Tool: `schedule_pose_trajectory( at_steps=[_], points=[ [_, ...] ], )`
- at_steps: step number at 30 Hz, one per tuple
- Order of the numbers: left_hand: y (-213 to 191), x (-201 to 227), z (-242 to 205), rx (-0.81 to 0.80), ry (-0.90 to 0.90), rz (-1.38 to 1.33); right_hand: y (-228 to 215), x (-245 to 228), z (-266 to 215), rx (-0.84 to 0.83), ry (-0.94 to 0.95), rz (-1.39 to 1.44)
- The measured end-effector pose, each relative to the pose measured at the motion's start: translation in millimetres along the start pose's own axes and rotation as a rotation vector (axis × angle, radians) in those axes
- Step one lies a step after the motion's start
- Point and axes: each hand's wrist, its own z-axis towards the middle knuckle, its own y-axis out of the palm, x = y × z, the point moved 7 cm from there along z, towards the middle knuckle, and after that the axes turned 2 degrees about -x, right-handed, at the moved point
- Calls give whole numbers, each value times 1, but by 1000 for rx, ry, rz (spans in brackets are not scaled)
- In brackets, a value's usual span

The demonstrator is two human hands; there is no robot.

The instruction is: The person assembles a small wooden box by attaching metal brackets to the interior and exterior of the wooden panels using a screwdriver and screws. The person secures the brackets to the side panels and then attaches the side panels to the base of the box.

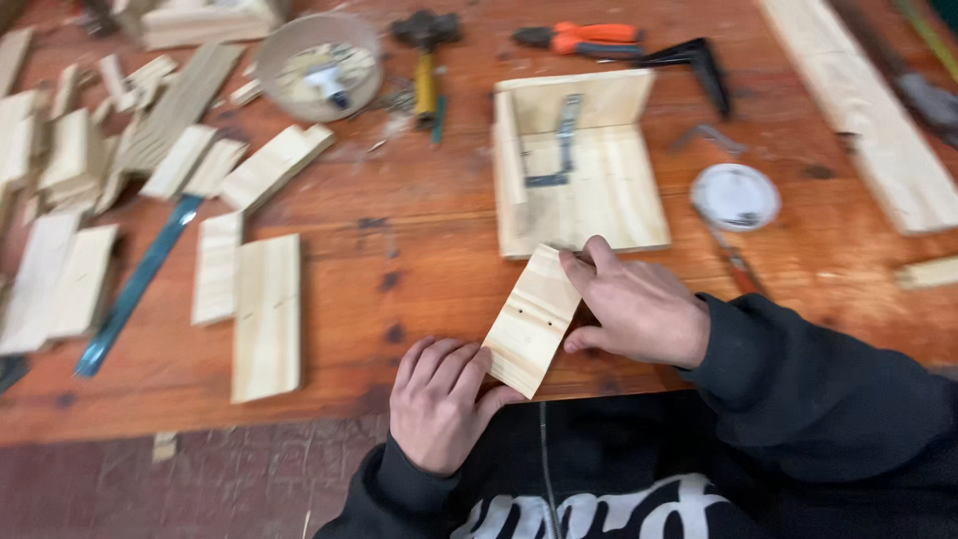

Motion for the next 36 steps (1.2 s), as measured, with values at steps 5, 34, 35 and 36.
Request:
schedule_pose_trajectory(
  at_steps=[5, 34, 35, 36],
  points=[
    [33, 49, 33, -26, 76, -35, 7, 55, -18, 67, -66, 151],
    [107, 49, 143, -246, 216, -56, -29, 306, 64, 776, 222, 105],
    [110, 46, 148, -209, 224, -129, -24, 308, 71, 712, 269, 92],
    [112, 42, 153, -171, 233, -202, -20, 310, 79, 649, 315, 80]
  ],
)
